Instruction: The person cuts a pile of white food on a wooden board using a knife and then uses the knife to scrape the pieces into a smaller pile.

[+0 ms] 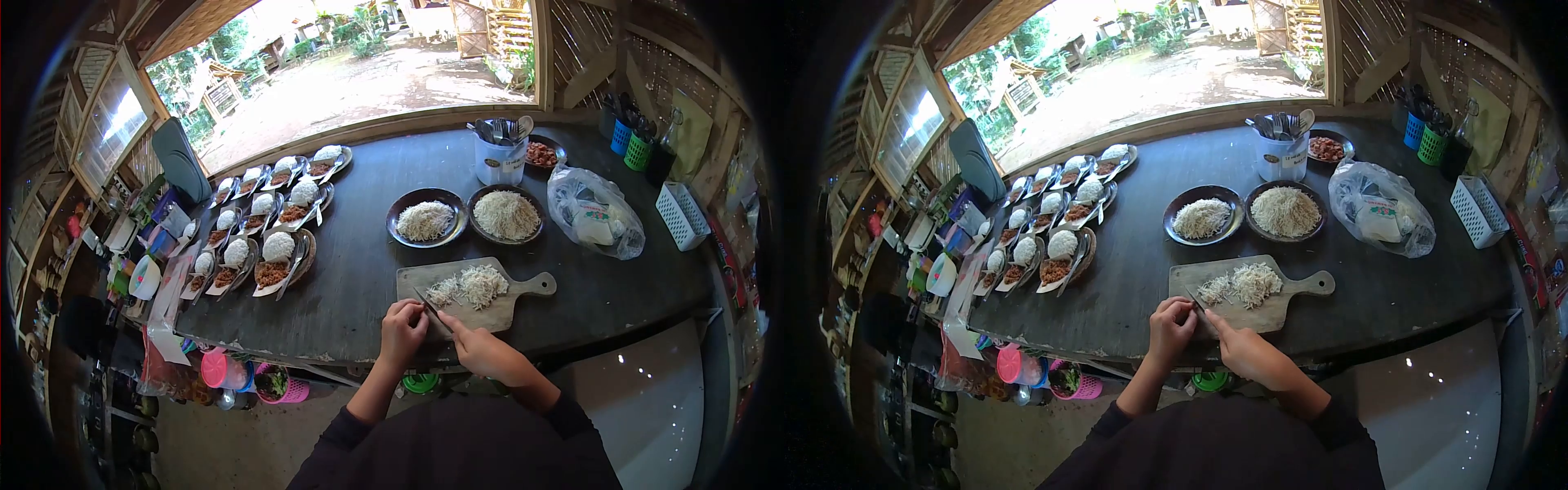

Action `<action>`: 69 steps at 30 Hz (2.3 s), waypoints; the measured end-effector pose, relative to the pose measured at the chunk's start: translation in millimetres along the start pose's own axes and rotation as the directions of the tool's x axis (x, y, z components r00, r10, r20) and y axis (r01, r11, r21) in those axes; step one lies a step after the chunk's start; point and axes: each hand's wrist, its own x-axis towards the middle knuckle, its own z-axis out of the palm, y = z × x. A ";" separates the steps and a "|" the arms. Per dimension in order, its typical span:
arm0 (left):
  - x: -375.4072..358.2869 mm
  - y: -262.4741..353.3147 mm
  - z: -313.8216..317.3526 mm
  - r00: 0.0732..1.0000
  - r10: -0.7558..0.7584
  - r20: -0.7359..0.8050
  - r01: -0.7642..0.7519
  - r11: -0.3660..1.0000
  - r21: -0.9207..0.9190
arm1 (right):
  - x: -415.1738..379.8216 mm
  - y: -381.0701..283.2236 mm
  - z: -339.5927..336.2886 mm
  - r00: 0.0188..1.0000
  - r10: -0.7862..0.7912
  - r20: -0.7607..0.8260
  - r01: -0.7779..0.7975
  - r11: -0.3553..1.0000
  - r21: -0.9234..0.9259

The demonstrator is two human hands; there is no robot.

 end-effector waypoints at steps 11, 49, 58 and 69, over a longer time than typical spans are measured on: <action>-1.0 -3.7 3.3 1.000 -0.006 -0.005 0.006 1.000 0.005 | 29.2 25.3 16.3 0.984 -0.155 -0.086 0.136 0.972 -0.192; 1.6 -13.3 -13.8 0.993 -0.010 0.121 0.028 0.989 -0.146 | 18.8 16.1 18.5 0.986 -0.108 -0.130 0.103 0.994 -0.047; -2.7 -18.6 -11.1 0.994 0.051 0.092 -0.037 0.988 -0.150 | -4.0 -16.2 7.0 0.996 0.079 -0.043 -0.078 0.997 0.020; -1.0 -12.1 -13.9 0.991 0.011 0.137 0.005 0.992 -0.122 | 4.9 7.9 17.5 0.984 -0.090 -0.151 0.069 0.988 -0.140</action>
